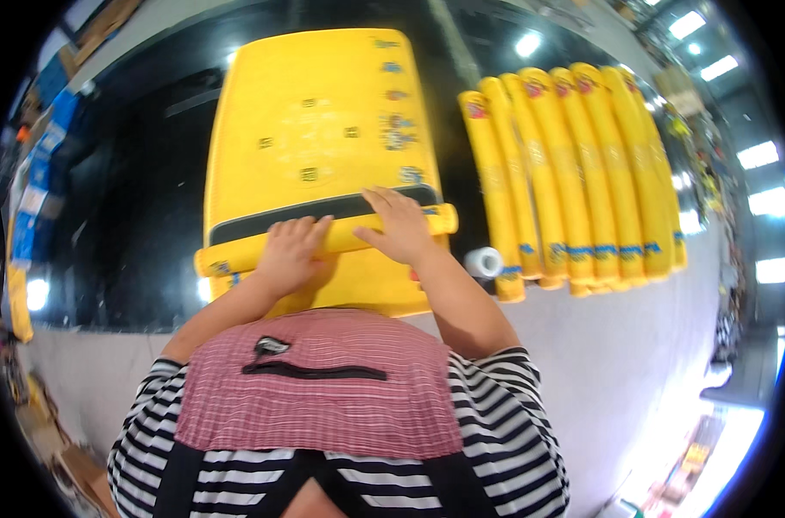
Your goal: The person wraps yellow foam mats with clear plastic film on a black table. They roll the film over the mat, smooth it down, and secure the edges with tape. The person repeats this process for multiple mats, stacking the finished ones to the side.
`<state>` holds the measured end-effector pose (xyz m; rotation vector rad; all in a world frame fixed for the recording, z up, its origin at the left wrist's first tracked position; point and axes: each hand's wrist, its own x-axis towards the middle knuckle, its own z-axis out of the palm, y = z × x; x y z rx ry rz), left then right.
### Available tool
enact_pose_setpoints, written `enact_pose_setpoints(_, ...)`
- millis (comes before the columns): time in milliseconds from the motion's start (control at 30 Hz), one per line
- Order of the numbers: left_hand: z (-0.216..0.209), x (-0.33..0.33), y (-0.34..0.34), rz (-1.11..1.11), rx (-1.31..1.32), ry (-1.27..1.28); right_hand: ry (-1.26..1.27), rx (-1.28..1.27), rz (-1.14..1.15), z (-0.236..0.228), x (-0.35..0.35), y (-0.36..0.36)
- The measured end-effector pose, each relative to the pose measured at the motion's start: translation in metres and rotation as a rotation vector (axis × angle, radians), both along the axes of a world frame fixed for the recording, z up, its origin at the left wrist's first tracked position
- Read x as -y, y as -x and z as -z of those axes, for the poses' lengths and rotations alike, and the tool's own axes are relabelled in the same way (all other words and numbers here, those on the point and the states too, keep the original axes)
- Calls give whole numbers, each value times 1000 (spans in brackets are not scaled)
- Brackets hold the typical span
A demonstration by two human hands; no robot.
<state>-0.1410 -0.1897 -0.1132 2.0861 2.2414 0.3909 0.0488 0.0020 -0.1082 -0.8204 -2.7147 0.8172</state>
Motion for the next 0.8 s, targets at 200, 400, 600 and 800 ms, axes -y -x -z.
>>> enact_pose_setpoints(200, 15, 6, 4, -8, -38, -37, 252, -198, 424, -60, -71, -115)
enact_pose_setpoints(400, 12, 1, 5, 1, -36, -22, -69, 393, 128, -43, -64, -168)
enact_pose_setpoints(600, 4, 4, 3, 20, 1, -39, 157, 293, 136, -33, -70, -160)
enact_pose_setpoints(800, -3, 6, 4, 24, 52, -10, 982, -446, 24, -54, -24, -53)
